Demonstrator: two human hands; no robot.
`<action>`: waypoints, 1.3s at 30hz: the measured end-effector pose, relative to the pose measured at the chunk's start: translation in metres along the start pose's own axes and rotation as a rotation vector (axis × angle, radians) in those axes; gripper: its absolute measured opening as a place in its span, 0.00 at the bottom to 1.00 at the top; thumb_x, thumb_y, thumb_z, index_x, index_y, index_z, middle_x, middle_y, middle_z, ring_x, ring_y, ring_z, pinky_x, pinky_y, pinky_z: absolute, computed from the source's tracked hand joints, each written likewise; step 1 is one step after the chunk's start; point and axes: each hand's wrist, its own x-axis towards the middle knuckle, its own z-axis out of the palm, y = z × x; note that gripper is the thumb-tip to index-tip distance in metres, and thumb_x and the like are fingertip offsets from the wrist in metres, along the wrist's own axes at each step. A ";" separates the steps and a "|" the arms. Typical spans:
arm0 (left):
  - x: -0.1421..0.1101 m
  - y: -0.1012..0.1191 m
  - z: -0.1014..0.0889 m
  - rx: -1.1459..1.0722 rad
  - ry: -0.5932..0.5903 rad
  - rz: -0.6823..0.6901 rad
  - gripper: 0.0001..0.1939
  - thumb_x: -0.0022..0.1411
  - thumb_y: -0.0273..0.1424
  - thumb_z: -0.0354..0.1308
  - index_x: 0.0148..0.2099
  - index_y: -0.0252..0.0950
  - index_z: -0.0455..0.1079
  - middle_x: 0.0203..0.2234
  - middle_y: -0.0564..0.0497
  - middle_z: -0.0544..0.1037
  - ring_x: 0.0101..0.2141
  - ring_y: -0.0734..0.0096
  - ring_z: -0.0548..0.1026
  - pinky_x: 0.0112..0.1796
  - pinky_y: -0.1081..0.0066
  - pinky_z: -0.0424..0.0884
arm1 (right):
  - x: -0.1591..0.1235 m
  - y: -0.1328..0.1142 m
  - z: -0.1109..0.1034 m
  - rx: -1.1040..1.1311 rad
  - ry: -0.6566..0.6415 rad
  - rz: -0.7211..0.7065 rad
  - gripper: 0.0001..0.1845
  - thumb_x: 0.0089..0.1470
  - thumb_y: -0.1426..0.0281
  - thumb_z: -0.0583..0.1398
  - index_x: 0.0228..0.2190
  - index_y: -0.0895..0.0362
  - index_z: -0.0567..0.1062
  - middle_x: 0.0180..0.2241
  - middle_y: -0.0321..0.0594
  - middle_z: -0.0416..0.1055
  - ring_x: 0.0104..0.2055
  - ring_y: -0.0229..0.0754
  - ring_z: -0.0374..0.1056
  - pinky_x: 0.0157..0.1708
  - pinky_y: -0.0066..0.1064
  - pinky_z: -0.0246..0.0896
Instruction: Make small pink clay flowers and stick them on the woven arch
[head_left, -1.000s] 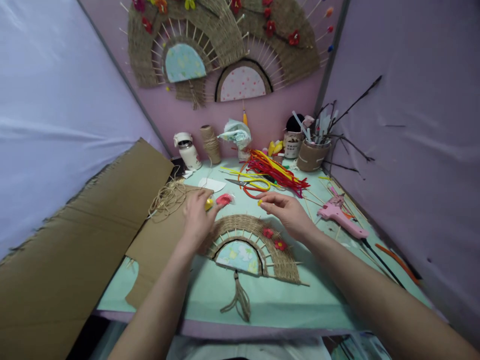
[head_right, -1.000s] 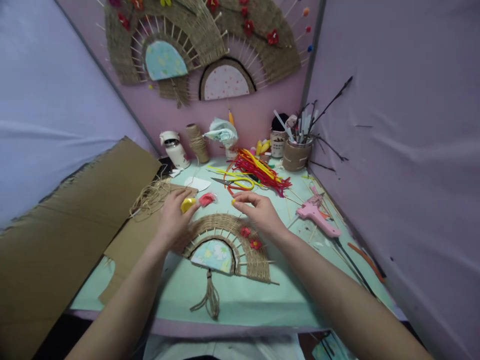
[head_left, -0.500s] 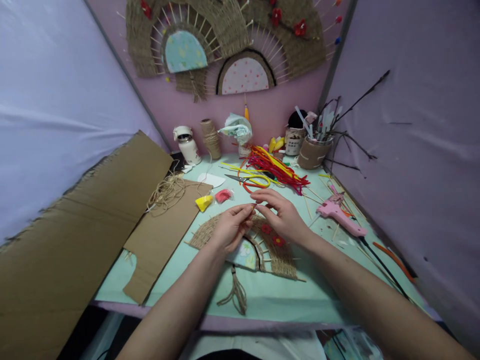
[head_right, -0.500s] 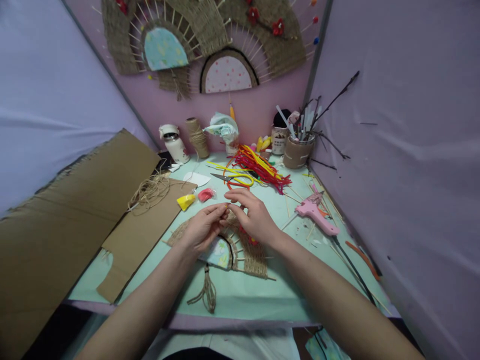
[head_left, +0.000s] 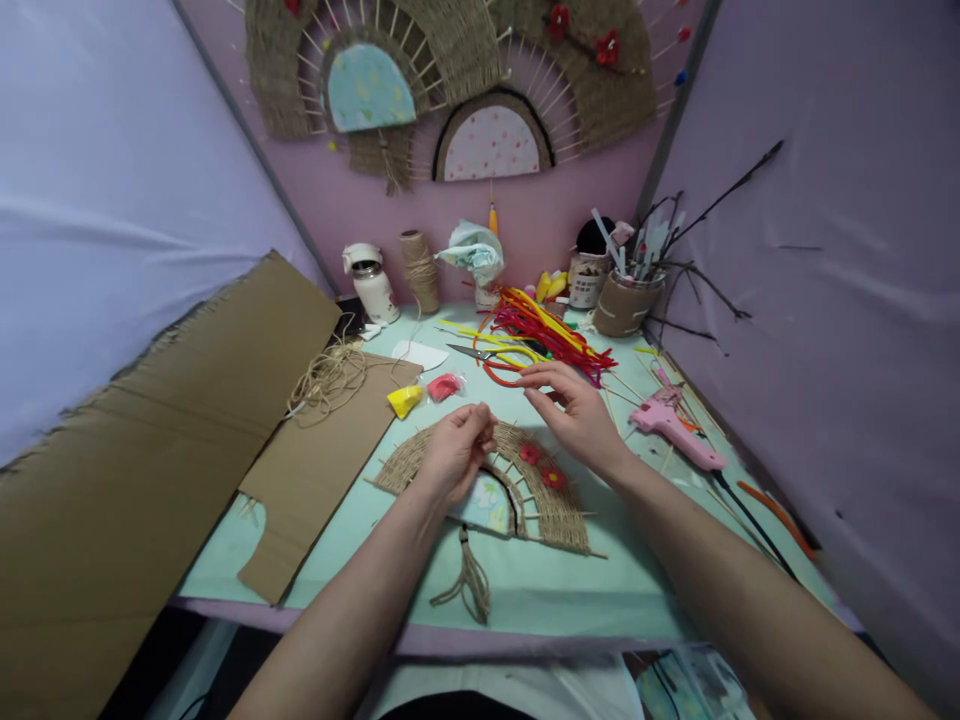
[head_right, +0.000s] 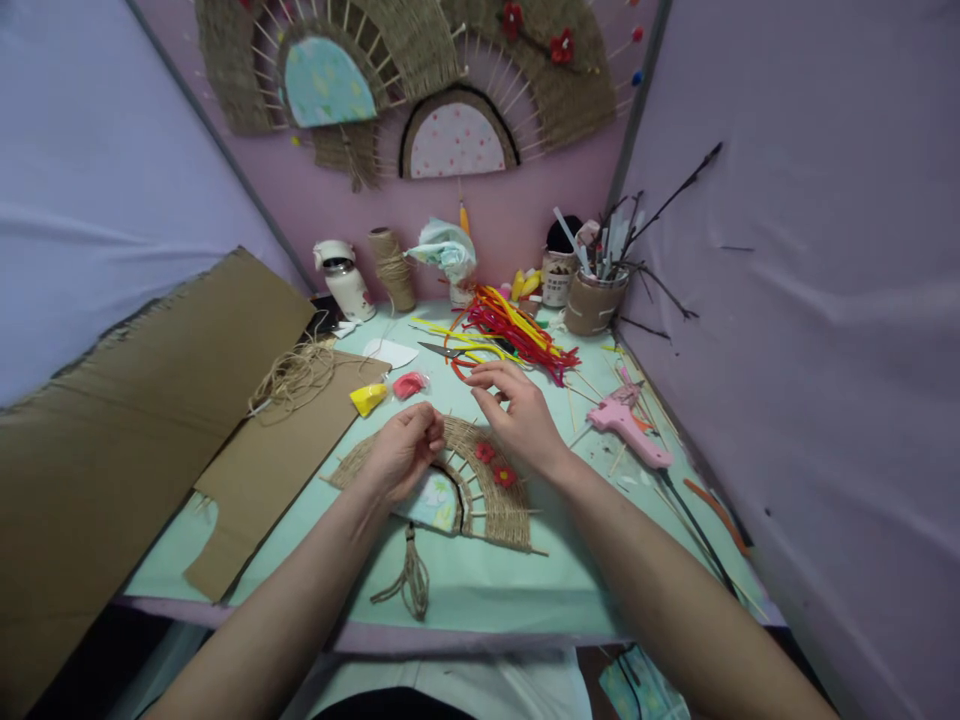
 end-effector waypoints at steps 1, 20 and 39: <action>0.000 0.000 -0.001 -0.016 0.008 -0.008 0.21 0.43 0.43 0.71 0.23 0.31 0.68 0.17 0.56 0.64 0.20 0.84 0.59 0.21 0.81 0.57 | 0.000 0.000 0.000 -0.001 0.002 0.000 0.08 0.58 0.70 0.58 0.36 0.54 0.78 0.42 0.44 0.73 0.47 0.44 0.68 0.40 0.34 0.66; 0.000 0.000 -0.006 -0.034 0.058 0.076 0.21 0.47 0.33 0.70 0.44 0.32 0.73 0.24 0.52 0.76 0.26 0.81 0.70 0.31 0.79 0.66 | -0.001 0.008 0.003 -0.050 -0.043 -0.033 0.08 0.58 0.70 0.57 0.35 0.54 0.77 0.42 0.44 0.73 0.48 0.45 0.68 0.40 0.36 0.67; -0.003 0.002 -0.004 -0.074 0.073 0.029 0.22 0.47 0.31 0.70 0.44 0.32 0.69 0.26 0.51 0.77 0.25 0.83 0.72 0.30 0.81 0.69 | -0.003 0.007 0.005 -0.073 -0.074 -0.036 0.09 0.59 0.68 0.56 0.35 0.54 0.77 0.41 0.45 0.72 0.46 0.45 0.68 0.41 0.37 0.68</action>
